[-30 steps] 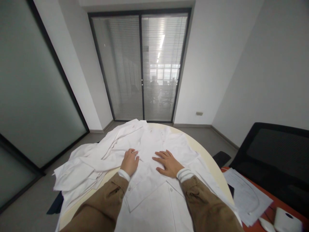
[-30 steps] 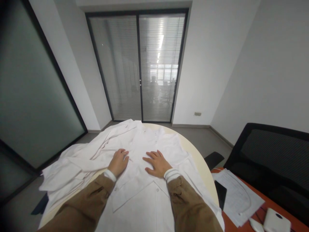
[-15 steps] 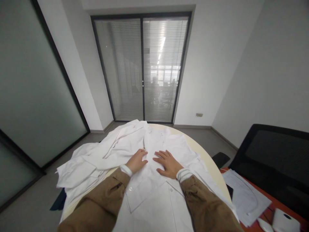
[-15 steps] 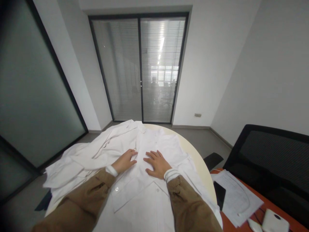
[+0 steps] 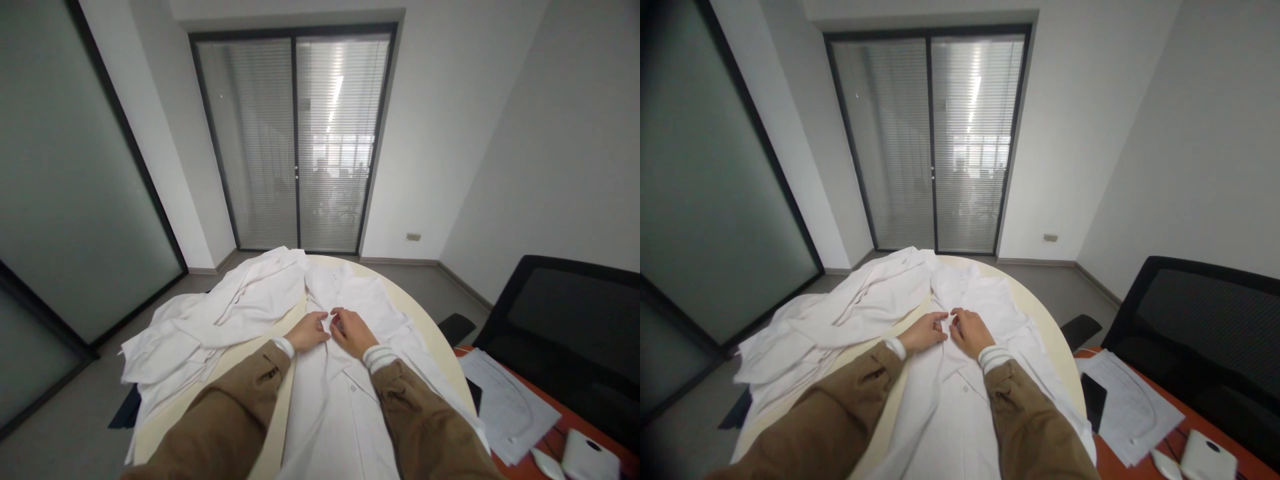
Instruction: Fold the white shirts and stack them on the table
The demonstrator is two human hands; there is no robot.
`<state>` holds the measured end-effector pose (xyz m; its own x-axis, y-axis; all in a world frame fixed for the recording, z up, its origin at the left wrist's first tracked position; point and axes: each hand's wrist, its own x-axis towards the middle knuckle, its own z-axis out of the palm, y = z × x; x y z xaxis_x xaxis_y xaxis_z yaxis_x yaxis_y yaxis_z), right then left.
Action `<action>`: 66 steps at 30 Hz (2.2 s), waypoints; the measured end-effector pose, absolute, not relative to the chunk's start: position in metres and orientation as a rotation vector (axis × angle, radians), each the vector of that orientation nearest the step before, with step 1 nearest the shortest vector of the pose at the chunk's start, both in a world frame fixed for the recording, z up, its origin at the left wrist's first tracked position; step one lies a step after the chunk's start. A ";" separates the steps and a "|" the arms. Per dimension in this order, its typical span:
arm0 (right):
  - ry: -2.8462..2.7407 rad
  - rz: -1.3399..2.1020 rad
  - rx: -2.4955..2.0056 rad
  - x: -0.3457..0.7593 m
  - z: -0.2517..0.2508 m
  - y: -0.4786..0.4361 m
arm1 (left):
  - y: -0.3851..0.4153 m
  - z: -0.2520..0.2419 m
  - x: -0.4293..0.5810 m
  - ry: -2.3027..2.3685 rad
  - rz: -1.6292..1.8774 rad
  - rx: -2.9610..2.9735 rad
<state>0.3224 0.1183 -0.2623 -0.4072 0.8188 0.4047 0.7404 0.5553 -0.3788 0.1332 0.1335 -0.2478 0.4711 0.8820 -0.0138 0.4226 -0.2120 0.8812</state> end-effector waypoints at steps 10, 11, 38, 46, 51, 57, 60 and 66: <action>-2.388 0.141 -1.131 0.324 -0.260 0.122 | 0.080 -0.245 0.114 0.853 0.721 2.412; -2.380 0.139 -1.135 0.324 -0.261 0.123 | 0.075 -0.244 0.112 0.807 0.684 2.481; -2.203 0.267 -1.285 0.324 -0.264 0.129 | 0.054 -0.236 0.107 0.499 0.386 2.572; -2.154 0.253 -1.339 0.325 -0.269 0.133 | 0.051 -0.241 0.123 0.433 0.695 2.429; -2.143 0.286 -1.321 0.324 -0.262 0.128 | 0.046 -0.260 0.124 0.383 0.470 2.620; -2.095 0.306 -1.368 0.322 -0.263 0.127 | 0.043 -0.264 0.126 0.356 0.530 2.659; -2.029 0.371 -1.383 0.323 -0.270 0.131 | 0.043 -0.260 0.128 0.323 0.519 2.663; -1.979 0.413 -1.372 0.324 -0.274 0.134 | 0.044 -0.259 0.134 0.336 0.575 2.645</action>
<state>0.3239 0.1340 -0.2742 -0.2092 0.9119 0.3532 0.6947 0.3928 -0.6026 0.1339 0.0435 -0.2587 0.8858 0.3134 0.3423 0.1439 -0.8867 0.4394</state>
